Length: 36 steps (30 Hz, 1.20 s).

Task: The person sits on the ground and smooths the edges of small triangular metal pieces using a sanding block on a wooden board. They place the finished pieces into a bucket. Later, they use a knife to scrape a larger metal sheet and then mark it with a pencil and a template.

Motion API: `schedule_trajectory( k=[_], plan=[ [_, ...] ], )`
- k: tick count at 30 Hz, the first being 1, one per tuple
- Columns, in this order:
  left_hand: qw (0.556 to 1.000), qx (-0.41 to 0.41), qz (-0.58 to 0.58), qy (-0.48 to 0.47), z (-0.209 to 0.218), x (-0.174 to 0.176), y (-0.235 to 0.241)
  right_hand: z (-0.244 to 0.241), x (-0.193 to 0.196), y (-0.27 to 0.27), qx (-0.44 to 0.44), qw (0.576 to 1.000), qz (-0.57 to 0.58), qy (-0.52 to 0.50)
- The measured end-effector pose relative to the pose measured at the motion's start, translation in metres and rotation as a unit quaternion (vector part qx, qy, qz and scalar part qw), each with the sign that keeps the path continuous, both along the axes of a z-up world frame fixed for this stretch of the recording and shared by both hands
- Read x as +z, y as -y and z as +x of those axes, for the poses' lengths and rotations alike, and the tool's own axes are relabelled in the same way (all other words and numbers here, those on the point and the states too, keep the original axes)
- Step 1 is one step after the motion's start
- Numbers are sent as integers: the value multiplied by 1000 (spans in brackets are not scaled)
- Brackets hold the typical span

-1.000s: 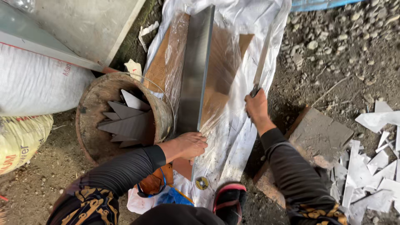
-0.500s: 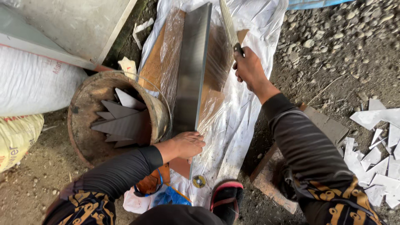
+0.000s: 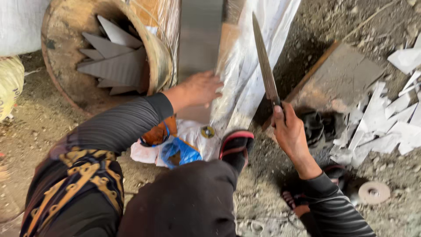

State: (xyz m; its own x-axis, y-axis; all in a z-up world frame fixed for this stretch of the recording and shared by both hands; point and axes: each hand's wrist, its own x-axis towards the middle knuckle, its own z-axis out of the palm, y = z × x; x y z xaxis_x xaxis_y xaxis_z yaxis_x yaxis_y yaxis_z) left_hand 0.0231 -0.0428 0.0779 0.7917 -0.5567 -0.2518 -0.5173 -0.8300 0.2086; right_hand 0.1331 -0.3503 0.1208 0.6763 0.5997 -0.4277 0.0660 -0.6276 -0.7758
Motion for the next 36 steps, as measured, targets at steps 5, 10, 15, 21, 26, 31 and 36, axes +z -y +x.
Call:
schedule_trajectory(
  k=[5, 10, 15, 21, 26, 31, 36],
  plan=[
    [974, 227, -8, 5, -70, 28, -12, -47, 9, 62, 127, 970, 53, 199],
    [723, 657, -201, -77, -177, -29, 35, -43, -1, 52, 338, 918, -52, 202],
    [141, 774, -591, -182, -252, -95, 102, -17, -45, 3, 524, 819, -25, 232],
    [14, 796, -572, -197, -264, -123, 129, -3, -90, -36, 626, 740, -14, 245],
    [14, 800, -549, -241, -259, -123, 124, -3, -112, -38, 627, 748, -36, 215],
    [16, 812, -525, -253, -259, -119, 123, -7, -117, -34, 623, 755, -76, 189],
    [18, 817, -520, -247, -253, -123, 123, -4, -114, -39, 612, 759, -49, 218]
  ],
)
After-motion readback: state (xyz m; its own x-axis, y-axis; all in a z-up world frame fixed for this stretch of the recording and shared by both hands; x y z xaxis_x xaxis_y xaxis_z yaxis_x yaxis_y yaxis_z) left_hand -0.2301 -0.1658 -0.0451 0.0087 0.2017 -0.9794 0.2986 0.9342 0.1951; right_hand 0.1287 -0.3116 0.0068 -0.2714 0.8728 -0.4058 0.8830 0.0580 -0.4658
